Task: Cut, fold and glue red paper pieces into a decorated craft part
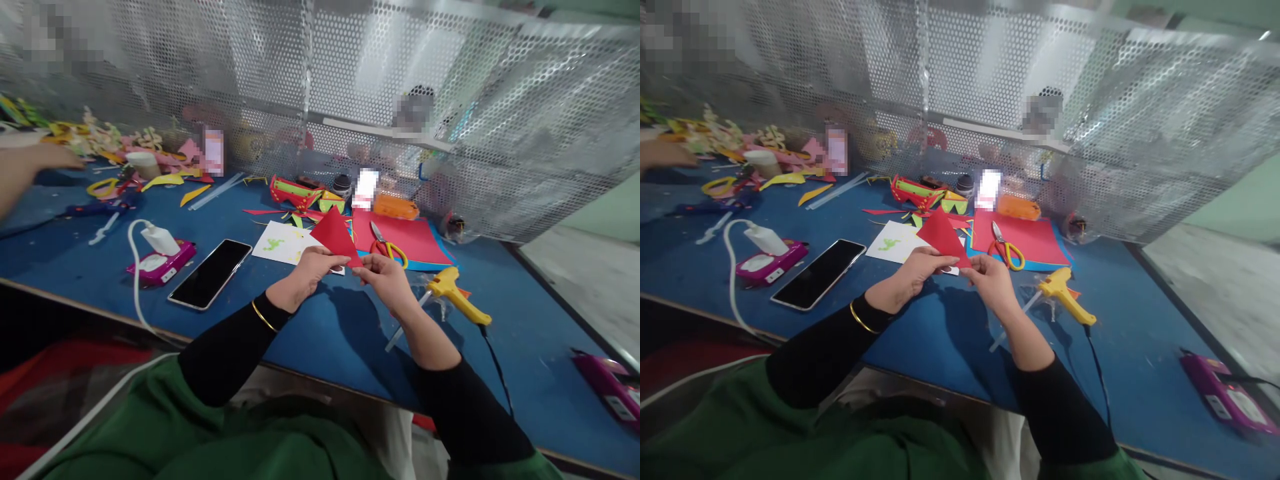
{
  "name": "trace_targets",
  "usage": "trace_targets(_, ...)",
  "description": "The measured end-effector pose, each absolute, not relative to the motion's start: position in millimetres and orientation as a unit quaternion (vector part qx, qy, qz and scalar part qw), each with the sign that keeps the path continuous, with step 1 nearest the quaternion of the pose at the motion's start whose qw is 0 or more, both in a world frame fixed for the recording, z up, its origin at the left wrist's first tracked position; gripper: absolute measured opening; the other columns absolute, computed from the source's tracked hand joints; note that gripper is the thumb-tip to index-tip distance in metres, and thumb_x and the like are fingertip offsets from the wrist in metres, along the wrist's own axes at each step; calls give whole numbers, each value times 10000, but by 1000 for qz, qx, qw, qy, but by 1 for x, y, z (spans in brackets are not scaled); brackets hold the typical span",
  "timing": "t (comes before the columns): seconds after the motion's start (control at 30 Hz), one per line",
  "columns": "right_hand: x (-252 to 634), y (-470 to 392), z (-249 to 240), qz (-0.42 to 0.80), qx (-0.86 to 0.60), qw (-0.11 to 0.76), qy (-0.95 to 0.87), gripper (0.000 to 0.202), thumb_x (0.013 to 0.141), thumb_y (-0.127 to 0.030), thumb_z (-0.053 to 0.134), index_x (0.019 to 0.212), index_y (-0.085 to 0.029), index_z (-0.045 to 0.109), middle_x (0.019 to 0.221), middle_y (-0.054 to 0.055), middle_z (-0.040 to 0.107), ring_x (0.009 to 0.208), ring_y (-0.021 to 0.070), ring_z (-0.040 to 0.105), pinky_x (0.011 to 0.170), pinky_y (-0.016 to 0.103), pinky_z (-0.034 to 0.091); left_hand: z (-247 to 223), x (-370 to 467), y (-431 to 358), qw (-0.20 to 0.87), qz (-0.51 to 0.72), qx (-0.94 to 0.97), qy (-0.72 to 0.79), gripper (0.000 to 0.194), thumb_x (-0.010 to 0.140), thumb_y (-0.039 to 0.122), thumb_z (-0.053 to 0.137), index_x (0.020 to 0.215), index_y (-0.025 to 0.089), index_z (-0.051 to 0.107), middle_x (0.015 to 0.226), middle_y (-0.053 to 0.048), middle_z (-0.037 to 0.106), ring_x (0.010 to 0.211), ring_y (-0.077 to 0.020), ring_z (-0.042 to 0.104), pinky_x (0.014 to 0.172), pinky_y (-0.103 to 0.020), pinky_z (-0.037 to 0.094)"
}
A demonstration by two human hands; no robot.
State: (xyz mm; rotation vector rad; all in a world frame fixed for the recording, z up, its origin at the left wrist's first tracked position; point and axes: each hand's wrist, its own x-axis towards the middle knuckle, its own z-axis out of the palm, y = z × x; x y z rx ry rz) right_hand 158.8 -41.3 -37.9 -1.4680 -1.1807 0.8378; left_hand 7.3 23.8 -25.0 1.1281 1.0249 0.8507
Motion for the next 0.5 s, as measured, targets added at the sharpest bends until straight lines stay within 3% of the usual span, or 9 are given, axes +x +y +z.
trace_targets(0.2, 161, -43, -36, 340, -620, 495, -504, 390, 587, -533, 822, 657, -207, 619, 557, -31, 603, 518, 130, 546, 541, 280, 445, -24, 6, 27, 657, 397, 460, 447, 170, 712, 189, 828, 603, 151, 704, 599, -43, 682, 602, -147, 631, 610, -273, 420)
trace_targets(0.5, 178, -50, -27, 327, -633, 472, -519, 341, 602, -489, 810, 673, -197, 651, 597, -7, 634, 521, 121, 519, 531, 272, 407, -17, -4, 44, 638, 523, 337, 454, 162, 806, 263, 779, 699, 169, 700, 727, -36, 695, 663, -110, 612, 646, -248, 421)
